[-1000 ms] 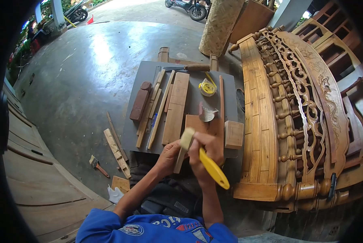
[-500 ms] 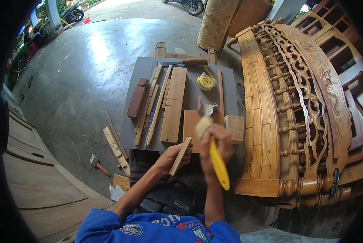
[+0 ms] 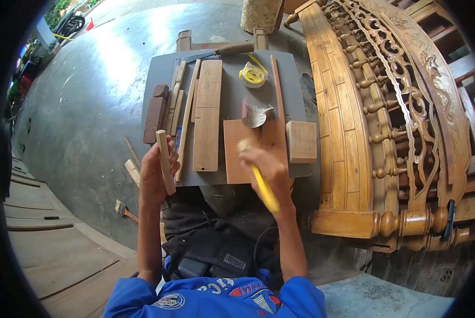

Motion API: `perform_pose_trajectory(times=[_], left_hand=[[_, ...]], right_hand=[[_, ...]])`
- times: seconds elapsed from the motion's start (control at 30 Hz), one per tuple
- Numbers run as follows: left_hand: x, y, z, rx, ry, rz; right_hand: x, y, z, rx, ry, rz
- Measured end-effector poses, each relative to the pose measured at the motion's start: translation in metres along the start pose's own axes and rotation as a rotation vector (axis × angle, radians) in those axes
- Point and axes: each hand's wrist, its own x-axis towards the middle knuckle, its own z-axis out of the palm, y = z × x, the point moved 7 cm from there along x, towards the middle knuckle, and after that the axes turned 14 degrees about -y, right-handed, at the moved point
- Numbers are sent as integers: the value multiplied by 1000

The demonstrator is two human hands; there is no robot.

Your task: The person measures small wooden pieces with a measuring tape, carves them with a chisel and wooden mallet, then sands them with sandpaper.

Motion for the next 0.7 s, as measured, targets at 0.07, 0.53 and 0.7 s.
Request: perform_pose_trajectory(times=[0.07,0.53,0.7], left_hand=[[7,9,1,90,-26,31],[52,-76,72,1839,-566,297],[51,-77,67,1857,-568,307]], right_hand=[[-11,21,29,-98,-300,60],[27,155,-34,-142,-150,530],[36,97,-39,-573,6,434]])
